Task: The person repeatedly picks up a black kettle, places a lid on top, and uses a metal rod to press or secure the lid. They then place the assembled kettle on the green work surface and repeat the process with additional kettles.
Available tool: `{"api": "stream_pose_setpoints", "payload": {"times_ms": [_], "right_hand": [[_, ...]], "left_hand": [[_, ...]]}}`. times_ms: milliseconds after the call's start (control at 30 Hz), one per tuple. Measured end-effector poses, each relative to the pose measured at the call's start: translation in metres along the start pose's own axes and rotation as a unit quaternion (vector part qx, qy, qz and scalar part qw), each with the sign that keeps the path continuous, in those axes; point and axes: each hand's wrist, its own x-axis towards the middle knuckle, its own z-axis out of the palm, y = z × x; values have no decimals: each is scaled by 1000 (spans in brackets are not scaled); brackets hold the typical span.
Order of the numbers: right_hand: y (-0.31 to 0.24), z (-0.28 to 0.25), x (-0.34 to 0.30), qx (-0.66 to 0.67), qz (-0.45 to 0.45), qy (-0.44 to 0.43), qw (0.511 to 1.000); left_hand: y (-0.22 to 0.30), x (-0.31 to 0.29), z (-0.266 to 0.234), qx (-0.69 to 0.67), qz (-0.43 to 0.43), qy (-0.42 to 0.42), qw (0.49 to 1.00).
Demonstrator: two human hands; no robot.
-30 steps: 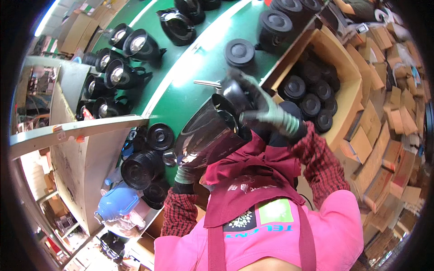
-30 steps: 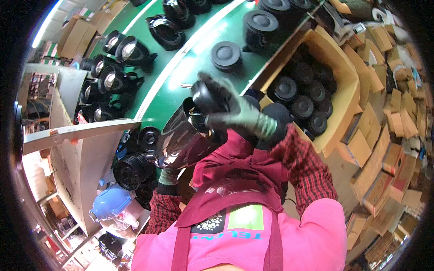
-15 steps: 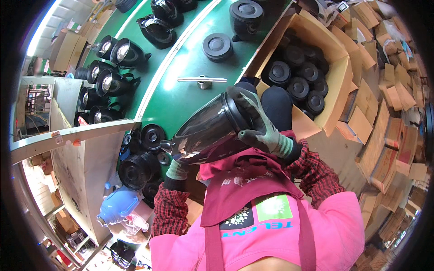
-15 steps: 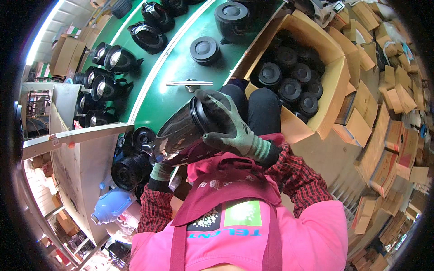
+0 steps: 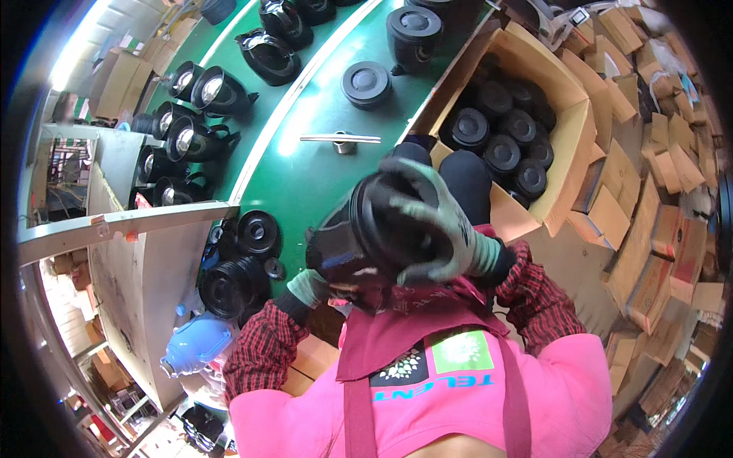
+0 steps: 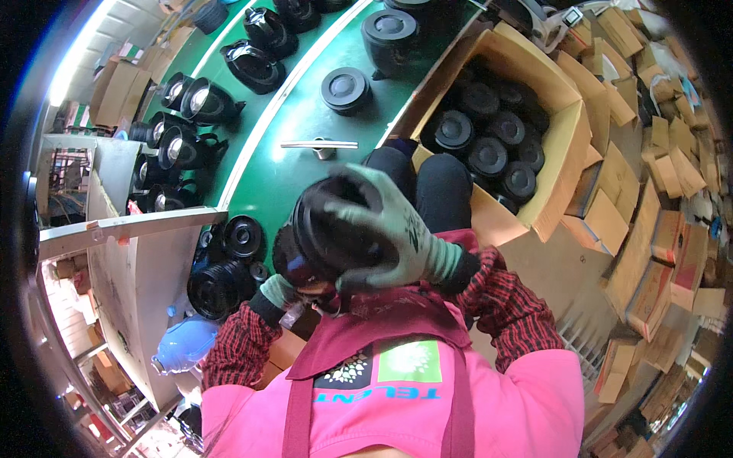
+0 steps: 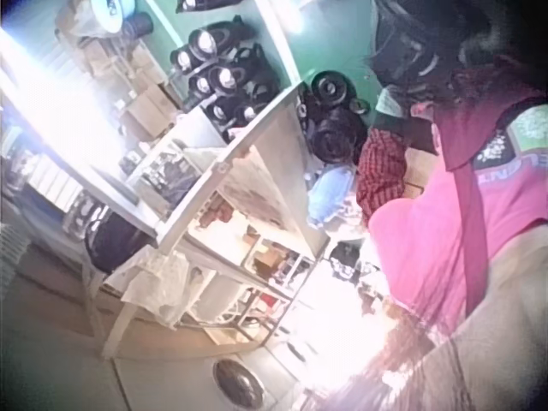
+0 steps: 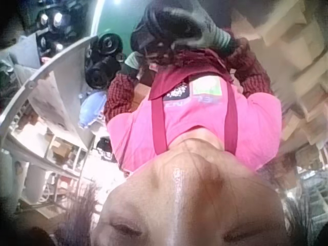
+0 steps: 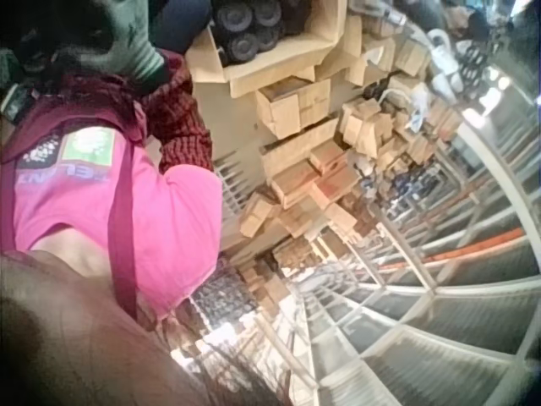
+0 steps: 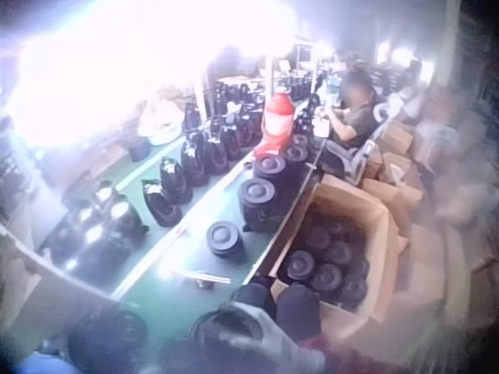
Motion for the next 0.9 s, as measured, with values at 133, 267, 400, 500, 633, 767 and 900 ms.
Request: {"api": "stream_pose_setpoints", "payload": {"times_ms": [133,267,400,500,633,767,900], "right_hand": [[3,23,-10,244,117,183,945],[42,13,-42,309,312,154,885],[31,16,-26,189,167,133,958],[36,16,-11,384,284,193,857],[60,3,-36,513,428,164,726],[14,16,-29,153,137,166,964],[60,-1,-57,308,338,118,882]], "left_hand": [[37,12,-9,41,73,88,993],[98,47,-1,296,132,133,936],[15,30,-42,64,94,115,987],[13,33,-49,30,149,97,984],[116,62,9,483,266,18,834],[-1,42,-48,166,113,90,976],[102,68,4,562,304,-30,769]]}}
